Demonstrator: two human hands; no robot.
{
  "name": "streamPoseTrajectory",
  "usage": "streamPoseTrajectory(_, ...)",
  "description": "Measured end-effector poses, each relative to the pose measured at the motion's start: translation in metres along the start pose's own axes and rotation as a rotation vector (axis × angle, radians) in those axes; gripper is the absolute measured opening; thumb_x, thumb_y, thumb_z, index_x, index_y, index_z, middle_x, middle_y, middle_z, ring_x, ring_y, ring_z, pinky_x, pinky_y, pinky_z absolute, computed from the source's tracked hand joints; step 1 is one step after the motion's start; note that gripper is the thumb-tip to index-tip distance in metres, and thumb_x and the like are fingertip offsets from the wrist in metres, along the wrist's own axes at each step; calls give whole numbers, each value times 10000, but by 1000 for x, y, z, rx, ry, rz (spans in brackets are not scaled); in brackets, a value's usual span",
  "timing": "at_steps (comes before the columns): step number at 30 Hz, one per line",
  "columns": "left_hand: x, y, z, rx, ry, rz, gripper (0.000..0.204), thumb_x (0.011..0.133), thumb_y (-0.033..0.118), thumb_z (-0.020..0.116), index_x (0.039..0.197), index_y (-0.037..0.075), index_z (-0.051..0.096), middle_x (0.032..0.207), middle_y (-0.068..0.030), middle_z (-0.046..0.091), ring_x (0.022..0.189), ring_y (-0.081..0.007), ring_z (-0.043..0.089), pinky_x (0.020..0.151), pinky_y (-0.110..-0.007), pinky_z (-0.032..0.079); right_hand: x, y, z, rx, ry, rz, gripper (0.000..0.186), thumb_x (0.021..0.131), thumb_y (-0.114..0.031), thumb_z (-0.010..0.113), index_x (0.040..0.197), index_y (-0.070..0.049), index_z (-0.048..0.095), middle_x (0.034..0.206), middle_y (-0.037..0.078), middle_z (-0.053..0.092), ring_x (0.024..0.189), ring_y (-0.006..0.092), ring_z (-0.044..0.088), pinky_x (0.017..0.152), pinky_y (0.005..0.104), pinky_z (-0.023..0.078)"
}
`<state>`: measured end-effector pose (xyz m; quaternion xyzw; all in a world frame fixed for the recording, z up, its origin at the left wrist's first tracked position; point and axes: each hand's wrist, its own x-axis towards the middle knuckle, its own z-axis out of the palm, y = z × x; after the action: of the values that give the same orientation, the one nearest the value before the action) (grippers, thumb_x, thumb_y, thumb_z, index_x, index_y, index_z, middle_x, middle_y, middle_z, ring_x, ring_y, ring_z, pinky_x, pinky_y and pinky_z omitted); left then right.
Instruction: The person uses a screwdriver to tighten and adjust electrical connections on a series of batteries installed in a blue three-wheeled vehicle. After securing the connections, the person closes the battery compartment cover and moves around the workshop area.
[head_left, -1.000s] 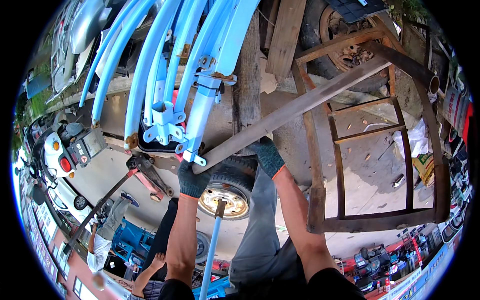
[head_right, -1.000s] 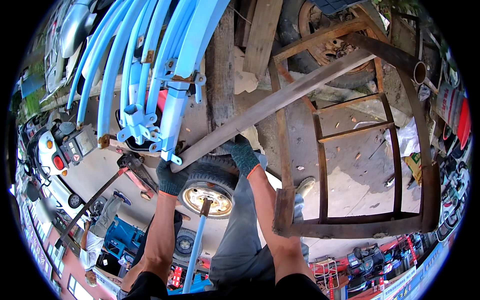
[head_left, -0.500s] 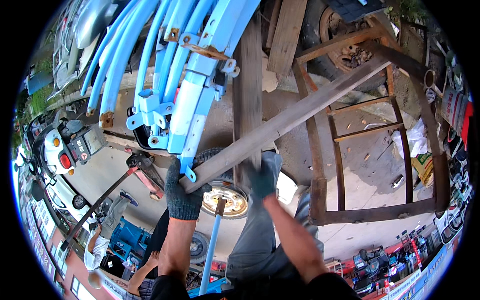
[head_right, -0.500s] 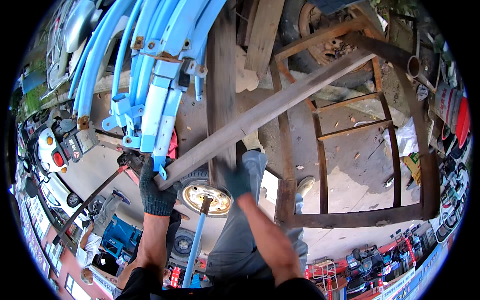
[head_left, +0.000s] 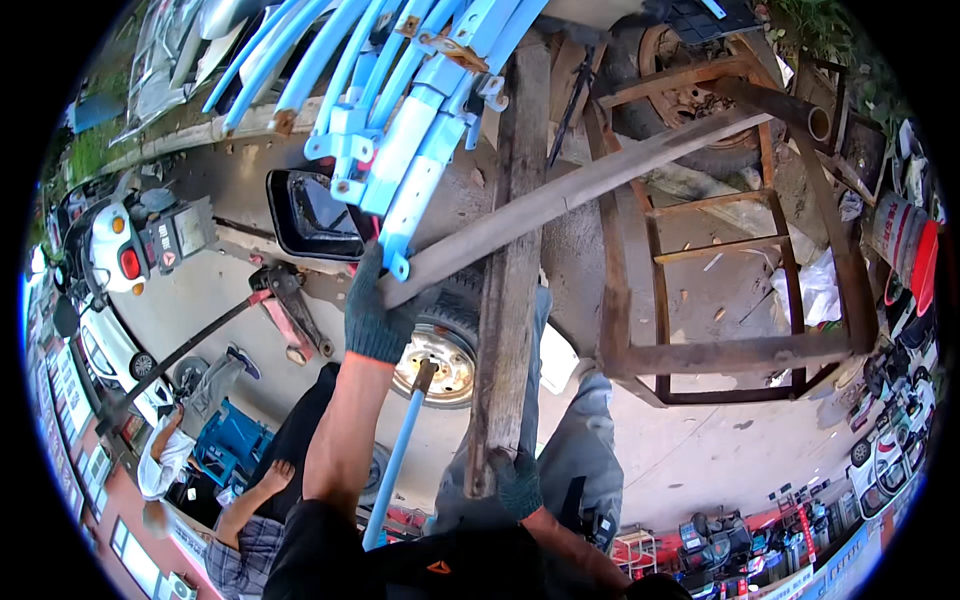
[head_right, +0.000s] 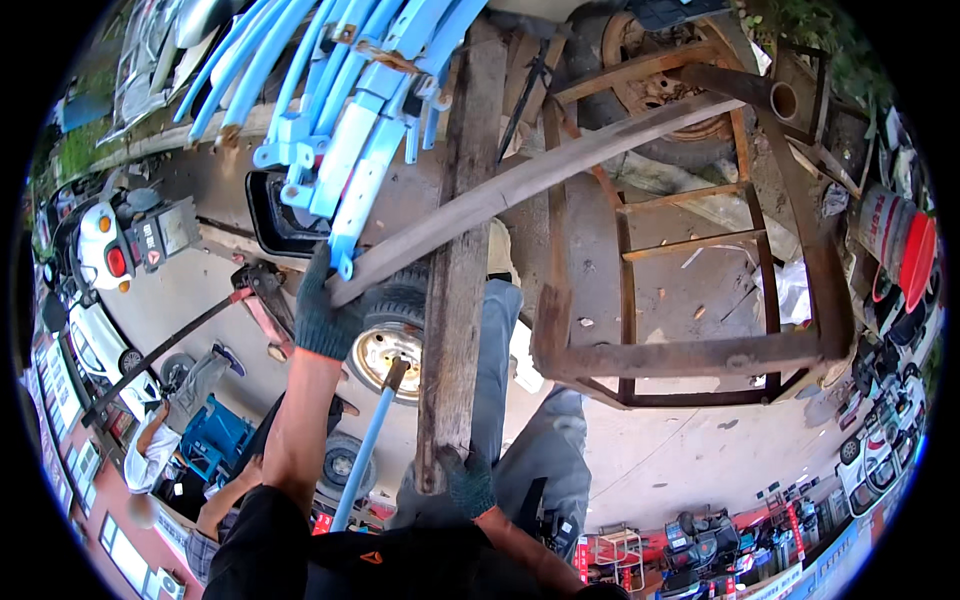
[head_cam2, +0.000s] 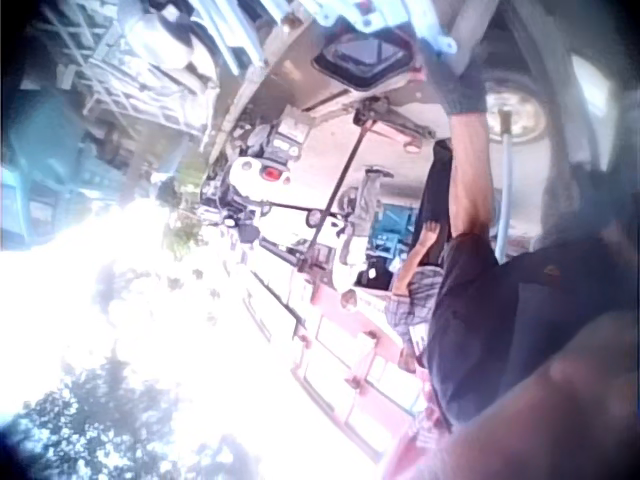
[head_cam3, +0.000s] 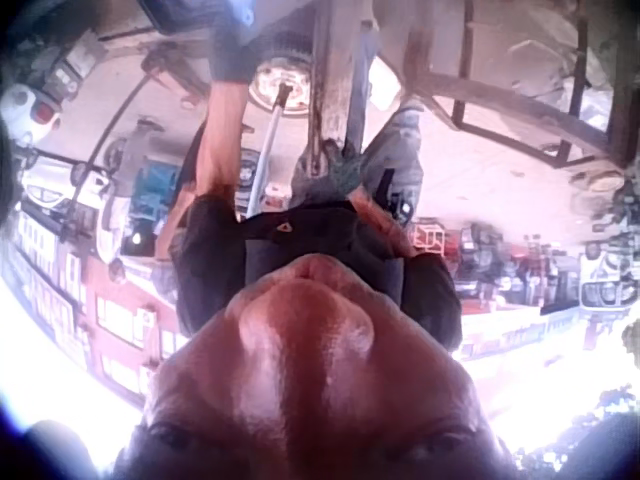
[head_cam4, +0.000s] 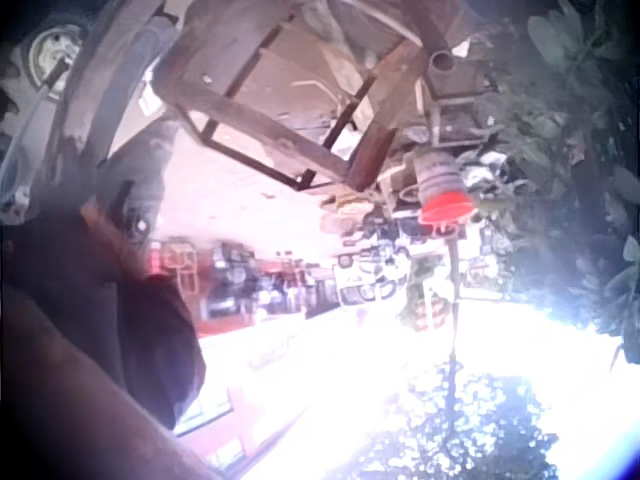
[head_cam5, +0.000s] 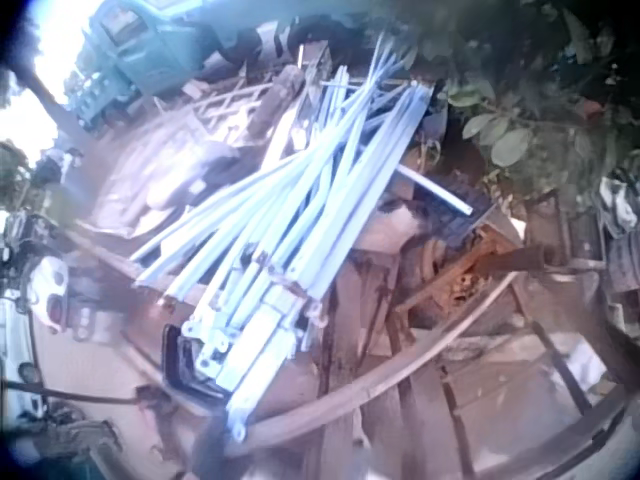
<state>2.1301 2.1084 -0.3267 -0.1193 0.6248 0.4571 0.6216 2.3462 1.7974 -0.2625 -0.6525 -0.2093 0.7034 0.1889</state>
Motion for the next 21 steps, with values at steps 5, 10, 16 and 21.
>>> streamPoseTrajectory(5,17,-18,-18,-76,-24,15,377,1029,391,637,1197,54,625,1137,-160,677,1042,-342,687,858,-519,617,-48,28,-29,-939,-12,-352,379,984,-208,675,1362,-211,650,1155,279,645,1004,434,638,821,511,525)
streamPoseTrajectory(10,22,-44,-31,-238,-197,74,424,1041,407,608,1219,23,622,1196,-230,655,1109,-436,660,957,-572,572,-73,87,-25,-434,-6,-47,412,994,-330,682,1285,-38,659,1156,287,666,1012,418,657,839,499,524)
streamPoseTrajectory(16,-116,-180,-97,265,-383,-211,529,984,387,691,1376,48,587,1238,-180,685,1112,-331,687,1027,-506,541,-95,56,-63,-155,21,-158,508,964,-282,745,1307,59,591,1224,211,678,1036,265,671,893,424,535)
streamPoseTrajectory(21,-251,-217,-54,122,-521,-385,622,928,324,724,1419,-20,555,1238,-200,698,1045,-318,726,963,-455,593,-99,64,-72,108,71,-304,550,969,-403,717,1318,11,619,964,152,696,875,276,691,735,422,552)
